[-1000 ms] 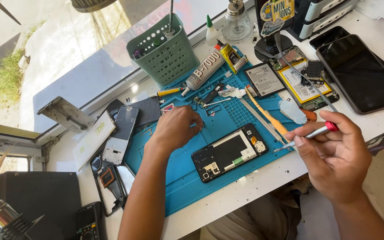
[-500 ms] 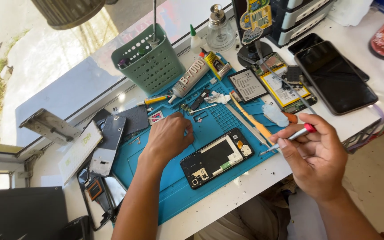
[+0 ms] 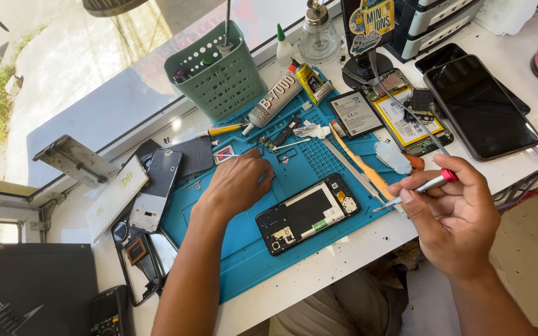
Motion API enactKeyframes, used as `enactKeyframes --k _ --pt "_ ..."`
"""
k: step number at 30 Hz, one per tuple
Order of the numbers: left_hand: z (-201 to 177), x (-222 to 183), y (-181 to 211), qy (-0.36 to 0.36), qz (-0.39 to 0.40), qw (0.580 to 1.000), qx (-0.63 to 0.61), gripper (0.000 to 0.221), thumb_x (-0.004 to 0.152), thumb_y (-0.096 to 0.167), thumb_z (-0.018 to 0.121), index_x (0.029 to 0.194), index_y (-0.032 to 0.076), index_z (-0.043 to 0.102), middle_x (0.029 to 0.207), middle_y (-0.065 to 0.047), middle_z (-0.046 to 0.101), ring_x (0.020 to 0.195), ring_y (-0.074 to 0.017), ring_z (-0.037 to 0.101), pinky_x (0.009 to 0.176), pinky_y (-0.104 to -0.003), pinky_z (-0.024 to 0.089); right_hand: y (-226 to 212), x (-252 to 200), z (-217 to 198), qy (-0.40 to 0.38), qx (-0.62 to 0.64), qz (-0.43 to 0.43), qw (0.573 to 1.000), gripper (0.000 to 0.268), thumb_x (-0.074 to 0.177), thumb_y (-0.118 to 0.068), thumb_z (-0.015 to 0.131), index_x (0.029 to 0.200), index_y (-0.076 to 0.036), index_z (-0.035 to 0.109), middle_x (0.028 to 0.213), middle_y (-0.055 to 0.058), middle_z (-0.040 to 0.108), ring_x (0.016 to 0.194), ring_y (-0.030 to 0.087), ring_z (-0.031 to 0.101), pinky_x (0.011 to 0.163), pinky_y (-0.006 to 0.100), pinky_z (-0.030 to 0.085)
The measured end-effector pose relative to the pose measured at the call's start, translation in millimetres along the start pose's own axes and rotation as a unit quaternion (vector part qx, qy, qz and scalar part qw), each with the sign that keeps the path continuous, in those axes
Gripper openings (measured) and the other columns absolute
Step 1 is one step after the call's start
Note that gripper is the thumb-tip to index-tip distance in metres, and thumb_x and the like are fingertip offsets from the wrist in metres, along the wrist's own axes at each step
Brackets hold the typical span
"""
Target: Repairing a mobile phone by manipulating internal components and using a screwdriver
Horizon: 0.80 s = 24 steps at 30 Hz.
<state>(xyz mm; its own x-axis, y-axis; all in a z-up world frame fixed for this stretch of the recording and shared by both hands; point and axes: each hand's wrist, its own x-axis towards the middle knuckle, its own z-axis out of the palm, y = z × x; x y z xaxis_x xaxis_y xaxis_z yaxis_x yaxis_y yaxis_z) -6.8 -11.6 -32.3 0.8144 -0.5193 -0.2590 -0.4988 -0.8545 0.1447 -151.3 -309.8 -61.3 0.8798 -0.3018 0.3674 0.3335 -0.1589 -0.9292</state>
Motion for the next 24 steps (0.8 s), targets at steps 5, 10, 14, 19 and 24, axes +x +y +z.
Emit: enactKeyframes --k 5,10,14,19,24 --pt "-4 -3 -2 -0.004 -0.007 1.000 -0.021 0.018 0.102 0.023 0.060 0.109 0.014 0.074 0.109 -0.006 0.067 0.083 -0.0328 0.067 0.066 -0.048 0.050 2 -1 -2 -0.007 0.005 -0.008 1.000 0.053 0.095 0.008 0.065 0.143 0.002 0.042 0.102 0.022 0.068 0.093 0.032 0.077 0.086 0.037 0.067" --pt "-6 -1 2 0.001 -0.013 0.999 -0.032 0.017 0.096 0.022 0.066 0.107 0.015 0.076 0.108 -0.005 0.069 0.084 -0.0311 0.067 0.065 -0.046 0.050 2 -1 -2 -0.004 0.001 -0.009 1.000 0.052 0.095 0.007 0.065 0.142 0.002 0.043 0.102 0.021 0.069 0.094 0.031 0.078 0.085 0.035 0.067" --pt "-2 0 3 0.013 -0.006 1.000 0.002 0.016 0.098 0.026 0.066 0.103 0.016 0.077 0.103 -0.004 0.068 0.078 -0.0279 0.065 0.060 -0.044 0.050 2 -2 -2 -0.003 -0.003 -0.007 1.000 0.052 0.095 0.007 0.065 0.142 0.002 0.043 0.102 0.021 0.069 0.093 0.030 0.078 0.083 0.034 0.067" --pt "0 1 4 0.018 -0.001 1.000 0.015 0.016 0.100 0.025 0.064 0.099 0.014 0.075 0.100 -0.005 0.067 0.074 -0.0264 0.064 0.057 -0.042 0.048 1 -3 -1 -0.004 -0.003 -0.007 1.000 0.052 0.095 0.006 0.065 0.143 0.002 0.043 0.102 0.021 0.069 0.093 0.030 0.078 0.084 0.034 0.066" --pt "7 3 6 0.020 -0.016 1.000 0.014 0.016 0.093 0.024 0.065 0.099 0.011 0.073 0.098 -0.008 0.066 0.072 -0.0261 0.063 0.058 -0.040 0.050 2 -3 -1 -0.007 -0.004 -0.007 1.000 0.053 0.095 0.006 0.065 0.143 0.002 0.043 0.103 0.020 0.069 0.093 0.030 0.078 0.083 0.035 0.067"
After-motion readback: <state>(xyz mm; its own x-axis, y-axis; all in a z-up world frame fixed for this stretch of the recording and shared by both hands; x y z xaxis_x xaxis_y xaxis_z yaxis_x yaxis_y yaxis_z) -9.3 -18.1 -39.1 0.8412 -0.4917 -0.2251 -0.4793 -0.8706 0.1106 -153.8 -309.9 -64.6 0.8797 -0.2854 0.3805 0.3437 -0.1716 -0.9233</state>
